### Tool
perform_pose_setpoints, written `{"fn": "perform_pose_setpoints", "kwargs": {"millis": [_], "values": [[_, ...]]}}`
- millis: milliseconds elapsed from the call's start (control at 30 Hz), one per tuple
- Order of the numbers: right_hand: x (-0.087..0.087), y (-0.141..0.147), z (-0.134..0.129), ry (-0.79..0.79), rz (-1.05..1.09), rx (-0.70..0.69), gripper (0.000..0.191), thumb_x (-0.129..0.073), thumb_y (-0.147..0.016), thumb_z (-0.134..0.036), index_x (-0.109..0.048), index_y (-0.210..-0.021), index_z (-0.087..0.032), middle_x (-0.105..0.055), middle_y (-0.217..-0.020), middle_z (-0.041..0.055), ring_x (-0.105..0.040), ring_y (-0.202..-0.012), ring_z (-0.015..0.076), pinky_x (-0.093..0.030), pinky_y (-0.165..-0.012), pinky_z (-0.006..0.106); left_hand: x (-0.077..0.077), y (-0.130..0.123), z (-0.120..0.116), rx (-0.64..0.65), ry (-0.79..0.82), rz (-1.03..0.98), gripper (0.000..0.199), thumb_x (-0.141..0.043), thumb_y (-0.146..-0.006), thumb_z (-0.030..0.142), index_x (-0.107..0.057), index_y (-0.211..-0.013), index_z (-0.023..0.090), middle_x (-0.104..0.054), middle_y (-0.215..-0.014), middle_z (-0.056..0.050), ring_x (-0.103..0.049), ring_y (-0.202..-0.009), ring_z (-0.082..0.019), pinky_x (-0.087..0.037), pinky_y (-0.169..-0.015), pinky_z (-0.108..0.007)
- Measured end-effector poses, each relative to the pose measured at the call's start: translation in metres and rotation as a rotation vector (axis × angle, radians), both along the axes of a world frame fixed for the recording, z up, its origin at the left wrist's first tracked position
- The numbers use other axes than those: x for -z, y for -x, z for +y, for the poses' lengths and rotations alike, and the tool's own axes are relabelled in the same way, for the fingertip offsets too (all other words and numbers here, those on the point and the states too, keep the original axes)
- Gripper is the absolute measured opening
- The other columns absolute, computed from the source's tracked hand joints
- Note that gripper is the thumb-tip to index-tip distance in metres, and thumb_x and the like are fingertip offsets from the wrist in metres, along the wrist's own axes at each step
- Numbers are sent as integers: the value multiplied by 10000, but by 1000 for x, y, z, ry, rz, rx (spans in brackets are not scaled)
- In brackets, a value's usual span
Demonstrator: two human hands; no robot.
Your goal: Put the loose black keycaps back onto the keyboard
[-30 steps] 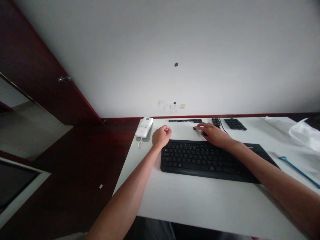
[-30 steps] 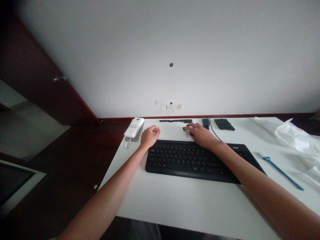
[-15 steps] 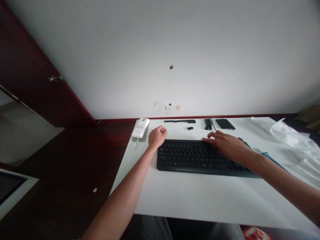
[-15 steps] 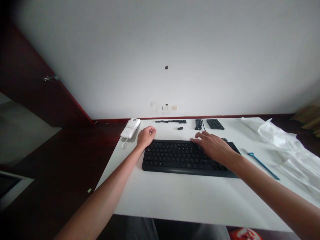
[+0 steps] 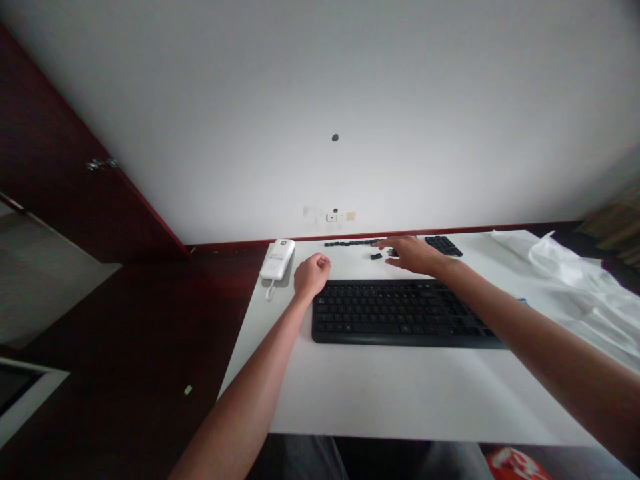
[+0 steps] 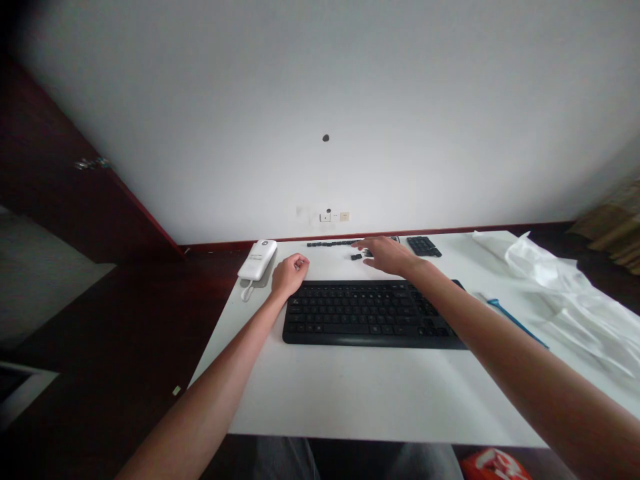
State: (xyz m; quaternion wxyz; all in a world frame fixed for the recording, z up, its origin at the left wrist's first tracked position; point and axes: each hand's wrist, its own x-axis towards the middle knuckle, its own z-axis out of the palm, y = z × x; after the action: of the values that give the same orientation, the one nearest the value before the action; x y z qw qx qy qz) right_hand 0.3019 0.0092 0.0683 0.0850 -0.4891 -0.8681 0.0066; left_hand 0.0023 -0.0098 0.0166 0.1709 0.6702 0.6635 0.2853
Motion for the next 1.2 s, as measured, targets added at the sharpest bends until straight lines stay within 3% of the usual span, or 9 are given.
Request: {"fn": "perform_pose_setpoints", "kwargs": {"millis": [133, 400, 633, 833, 967, 1200], "values": [[9, 15, 23, 77, 1, -59, 477, -672, -867, -180, -715, -1339, -227, -723, -1362, 88, -688, -1232, 308, -540, -1045, 419, -1, 0, 0, 2, 4, 0, 151, -596, -958, 355, -737, -928, 309, -772, -930, 19, -690, -845, -190, -398, -685, -266], [15, 22, 30, 120, -12, 48, 306, -636, -901, -186, -788, -1163, -231, -809, -1098, 80, -753, -1016, 287, -569, -903, 382, -1, 0, 0, 10, 3, 1, 150, -594, -963, 367, -728, -928, 311, -769, -928, 21, -684, -840, -188, -401, -683, -266], [-6, 8, -12, 39, 215, 2, 223, -641, -881, -250, -790, -1046, -238, -809, -1051, 39, -731, -930, 228, -544, -863, 337, 0, -1, 1, 3, 3, -5, 141, -605, -958, 349, -733, -920, 303, -766, -917, 12, -692, -839, -194, -407, -678, -266], [-24, -7, -62, 265, 308, 1, 229, -715, -869, -442, -800, -1000, -275, -783, -885, 7, -667, -706, 184, -481, -634, 298, 0, -1, 1, 4, 6, -4, 130, -613, -955, 326, -740, -936, 312, -766, -936, 15, -689, -835, -189, -434, -717, -265], [-21, 0, -71, 334, 306, -26, 214, -725, -860, -432, -796, -995, -281, -773, -845, -10, -667, -703, 180, -481, -644, 297, 0, -2, 1, -4, 10, 7, 150, -602, -965, 347, -746, -956, 308, -771, -969, 14, -688, -835, -181, -428, -714, -260], [-9, 18, -71, 322, 278, -75, 169, -690, -882, -335, -779, -1015, -278, -805, -993, -1, -739, -885, 213, -553, -809, 327, 3, -1, 2, -1, -2, 7, 132, -612, -951, 325, -743, -946, 308, -772, -944, 32, -682, -820, -179, -395, -676, -258]]}}
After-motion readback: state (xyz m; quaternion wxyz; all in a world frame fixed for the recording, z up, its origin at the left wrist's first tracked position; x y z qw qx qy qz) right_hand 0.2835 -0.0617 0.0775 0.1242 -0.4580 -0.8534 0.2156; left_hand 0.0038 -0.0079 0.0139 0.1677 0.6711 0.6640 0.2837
